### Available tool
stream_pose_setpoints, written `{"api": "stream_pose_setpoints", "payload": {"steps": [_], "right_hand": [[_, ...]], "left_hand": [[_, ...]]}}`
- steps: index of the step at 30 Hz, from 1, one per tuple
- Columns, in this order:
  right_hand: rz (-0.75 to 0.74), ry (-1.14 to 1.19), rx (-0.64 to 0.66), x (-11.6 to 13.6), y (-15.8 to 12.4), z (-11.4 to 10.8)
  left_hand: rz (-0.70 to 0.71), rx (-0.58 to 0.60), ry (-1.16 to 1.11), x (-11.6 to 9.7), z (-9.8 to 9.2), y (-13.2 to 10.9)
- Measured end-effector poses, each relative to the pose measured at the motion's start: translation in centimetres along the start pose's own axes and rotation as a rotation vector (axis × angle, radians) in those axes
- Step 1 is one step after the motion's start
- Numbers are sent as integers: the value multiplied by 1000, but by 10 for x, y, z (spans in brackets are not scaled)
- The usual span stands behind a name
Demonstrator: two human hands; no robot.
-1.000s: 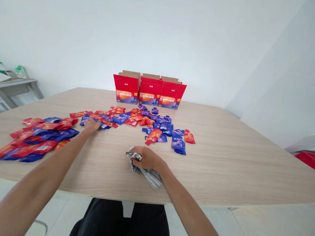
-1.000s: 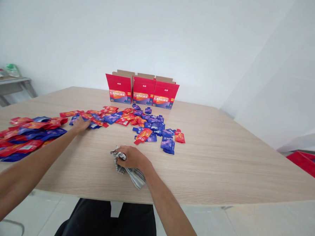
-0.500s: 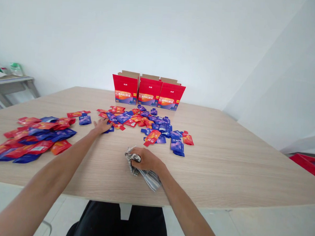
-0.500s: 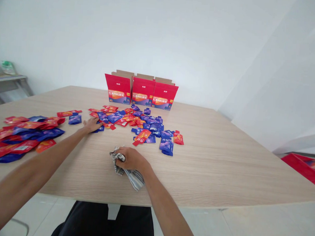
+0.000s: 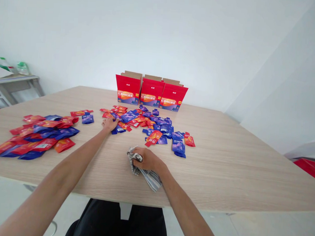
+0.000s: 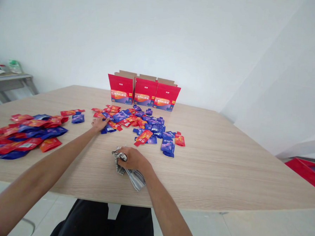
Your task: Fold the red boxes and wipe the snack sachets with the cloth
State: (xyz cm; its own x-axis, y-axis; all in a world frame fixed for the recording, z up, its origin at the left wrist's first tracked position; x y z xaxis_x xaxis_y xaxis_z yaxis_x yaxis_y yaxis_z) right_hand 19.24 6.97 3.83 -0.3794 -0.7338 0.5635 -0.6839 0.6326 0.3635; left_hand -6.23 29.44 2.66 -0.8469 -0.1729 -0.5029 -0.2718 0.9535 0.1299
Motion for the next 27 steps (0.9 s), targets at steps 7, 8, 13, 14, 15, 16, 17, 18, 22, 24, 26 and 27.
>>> {"api": "stream_pose_setpoints", "payload": {"steps": [7,8,13,14,15,16,17,18,22,24,26,27], "right_hand": [[44,25,-32,2,-1,-3],[35,25,-31,2,0,-3],[13,-20,-39,-1,1,-3],[25,-30,-59,-1,2,-3],[41,-40,-90,-2,2,-4],[58,-49,-126,-2,3,-5],[76,-59,-169,-3,3,-7],[96,-70,-215,-3,3,-8],[230,-70,-398,-3,1,-16],[306,-73,-471,-3,-1,-20],[358,-92,-501,-4,-3,-24],[370,-104,-494,-5,-4,-26]], "left_hand": [[-160,-75,-128,-14,-5,1],[-162,-94,-149,-14,-6,-3],[-92,-214,-270,-10,-19,-31],[-70,-224,-302,-10,-23,-37],[-47,-227,-337,-9,-27,-42],[-25,-223,-374,-9,-31,-48],[-5,-213,-411,-10,-34,-53],[11,-199,-449,-10,-37,-59],[83,-44,-599,-17,-37,-85],[148,114,-683,-21,-35,-100],[275,327,-758,-27,-36,-116],[359,436,-775,-30,-38,-125]]}}
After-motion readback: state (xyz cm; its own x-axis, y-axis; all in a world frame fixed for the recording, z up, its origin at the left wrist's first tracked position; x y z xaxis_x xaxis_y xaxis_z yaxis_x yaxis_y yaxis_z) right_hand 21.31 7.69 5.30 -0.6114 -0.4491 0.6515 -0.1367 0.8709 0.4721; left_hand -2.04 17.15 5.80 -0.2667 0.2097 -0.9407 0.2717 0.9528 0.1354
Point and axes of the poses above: each hand's wrist, its own y-axis towards the middle knuckle, its own z-axis out of the palm, x = y × z, the point moved 2 cm from there along y, towards the middle knuckle, and after that the axes turned 1 degree about -z, right-handed, at the moved point
